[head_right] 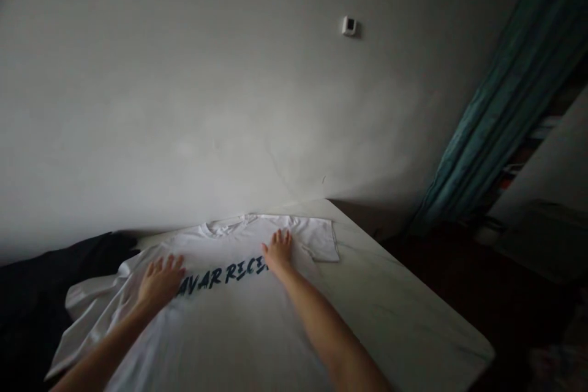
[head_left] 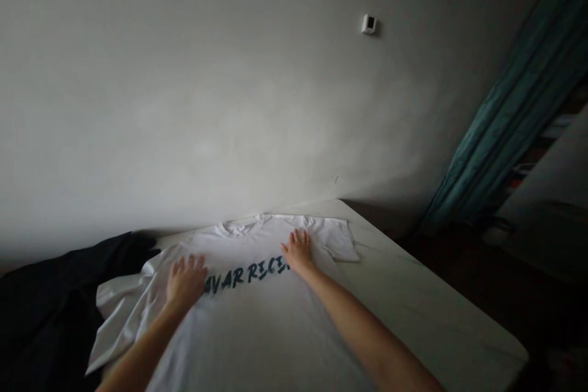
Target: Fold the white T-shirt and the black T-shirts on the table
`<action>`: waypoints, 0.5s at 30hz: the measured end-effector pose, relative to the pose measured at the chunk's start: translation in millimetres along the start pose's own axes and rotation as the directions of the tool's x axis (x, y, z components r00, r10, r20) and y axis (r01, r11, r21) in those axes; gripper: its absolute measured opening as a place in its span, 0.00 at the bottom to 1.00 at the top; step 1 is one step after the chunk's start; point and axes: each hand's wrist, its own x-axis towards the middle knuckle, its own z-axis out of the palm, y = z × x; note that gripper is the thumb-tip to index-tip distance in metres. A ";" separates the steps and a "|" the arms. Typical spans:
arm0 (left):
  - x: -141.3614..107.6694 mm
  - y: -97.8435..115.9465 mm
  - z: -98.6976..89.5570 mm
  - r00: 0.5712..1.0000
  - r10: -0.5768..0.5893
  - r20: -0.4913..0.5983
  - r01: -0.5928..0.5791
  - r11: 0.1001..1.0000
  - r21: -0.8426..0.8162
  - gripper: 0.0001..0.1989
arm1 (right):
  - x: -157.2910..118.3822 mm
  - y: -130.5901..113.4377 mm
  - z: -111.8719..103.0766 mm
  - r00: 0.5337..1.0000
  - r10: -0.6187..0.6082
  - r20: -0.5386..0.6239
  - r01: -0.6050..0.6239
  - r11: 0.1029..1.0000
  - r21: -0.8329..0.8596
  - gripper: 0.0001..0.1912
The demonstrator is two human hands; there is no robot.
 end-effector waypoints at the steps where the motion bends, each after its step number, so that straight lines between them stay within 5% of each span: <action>1: -5.5 25.7 -3.1 1.000 -0.009 -0.007 0.009 1.000 -0.008 0.26 | -9.2 -21.2 5.3 1.000 -0.026 -0.009 0.026 0.999 0.023 0.30; 4: -32.5 84.4 -0.7 1.000 0.014 -0.025 -0.015 0.998 -0.059 0.26 | -48.6 -74.5 24.4 0.974 -0.226 -0.003 0.225 0.967 0.117 0.26; 6: -57.5 83.0 3.5 1.000 -0.007 -0.025 0.005 0.996 -0.091 0.25 | -75.3 -74.4 26.8 0.957 -0.291 0.008 0.287 0.949 0.134 0.25; 11: -121.5 -6.2 0.2 0.997 -0.077 0.013 0.078 0.996 -0.033 0.26 | -107.3 30.9 -9.2 0.995 -0.092 0.041 0.093 0.996 -0.014 0.27; 13: -137.4 -12.8 -6.5 0.990 -0.136 0.024 0.135 0.990 0.034 0.27 | -111.5 55.5 -21.2 0.998 0.056 -0.005 -0.056 0.996 -0.070 0.29; 15: -146.4 13.7 -14.5 0.980 -0.191 0.048 0.186 0.979 0.083 0.29 | -120.2 45.7 -23.4 0.990 0.132 -0.041 -0.134 0.988 -0.071 0.31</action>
